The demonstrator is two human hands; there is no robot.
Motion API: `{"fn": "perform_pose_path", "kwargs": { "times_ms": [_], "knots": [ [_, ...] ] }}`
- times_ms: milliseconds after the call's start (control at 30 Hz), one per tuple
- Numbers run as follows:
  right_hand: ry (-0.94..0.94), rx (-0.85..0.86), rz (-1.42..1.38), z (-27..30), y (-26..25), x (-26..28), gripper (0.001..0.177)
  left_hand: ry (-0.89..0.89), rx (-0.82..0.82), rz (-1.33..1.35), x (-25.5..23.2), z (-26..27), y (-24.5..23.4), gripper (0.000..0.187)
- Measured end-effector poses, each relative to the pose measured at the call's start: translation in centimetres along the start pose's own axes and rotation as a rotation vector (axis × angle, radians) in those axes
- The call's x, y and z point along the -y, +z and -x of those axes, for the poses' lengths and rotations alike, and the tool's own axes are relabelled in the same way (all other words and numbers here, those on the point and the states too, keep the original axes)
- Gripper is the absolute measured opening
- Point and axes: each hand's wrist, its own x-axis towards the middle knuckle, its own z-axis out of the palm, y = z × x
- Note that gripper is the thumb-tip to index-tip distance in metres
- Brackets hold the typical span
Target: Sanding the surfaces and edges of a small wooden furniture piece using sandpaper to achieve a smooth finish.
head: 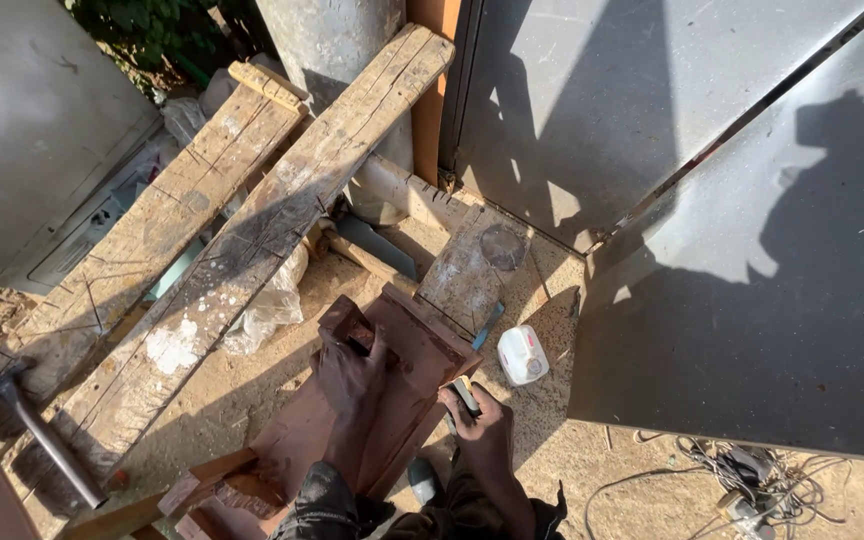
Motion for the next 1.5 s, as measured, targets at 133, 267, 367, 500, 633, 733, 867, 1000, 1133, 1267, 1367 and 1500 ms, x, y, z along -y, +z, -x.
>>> {"fn": "perform_pose_path", "kwargs": {
  "times_ms": [133,267,367,500,633,733,867,1000,1133,1267,1367,1500],
  "knots": [
    [0.369,-0.116,0.184,-5.2,1.0,-5.1,0.058,0.052,-0.069,0.131,-0.3,-0.1,0.3,0.064],
    [0.49,-0.053,0.054,-0.1,1.2,0.4,0.036,0.068,-0.075,0.013,0.3,-0.7,0.7,0.093],
    [0.59,0.093,-0.031,0.9,0.0,3.6,0.034,0.074,-0.059,0.026,0.6,-1.0,1.0,0.086],
    [0.602,-0.054,0.019,-5.6,0.2,-2.6,0.092,0.051,-0.053,-0.053,1.8,-1.0,2.4,0.112],
    [0.351,-0.202,0.0,0.0,3.4,-3.3,0.057,0.055,-0.069,-0.046,2.4,-1.6,3.3,0.114],
    [0.508,0.097,-0.14,3.1,2.3,0.5,0.051,0.069,-0.118,-0.092,2.7,-1.2,3.8,0.114],
    [0.165,-0.065,-0.122,-3.5,0.3,-5.3,0.035,0.089,-0.149,-0.016,1.1,-0.6,1.5,0.088],
    [-0.7,-0.282,0.343,0.6,4.2,-7.0,0.043,0.11,-0.153,0.021,0.8,-0.3,1.5,0.079],
    [0.466,0.147,-0.144,3.6,3.2,-3.8,0.057,0.096,-0.163,0.004,0.8,-0.5,1.5,0.082],
    [0.119,-0.15,-0.034,-3.0,2.0,-5.4,0.041,0.126,-0.179,0.036,1.0,-0.4,2.0,0.077],
    [0.595,-0.099,-0.255,1.0,3.0,-0.7,0.046,0.072,-0.145,-0.022,1.4,-0.8,2.8,0.1],
    [0.465,0.153,-0.149,2.9,1.9,-0.1,0.059,0.041,-0.095,-0.097,2.5,-1.1,3.7,0.119]
  ]
}}
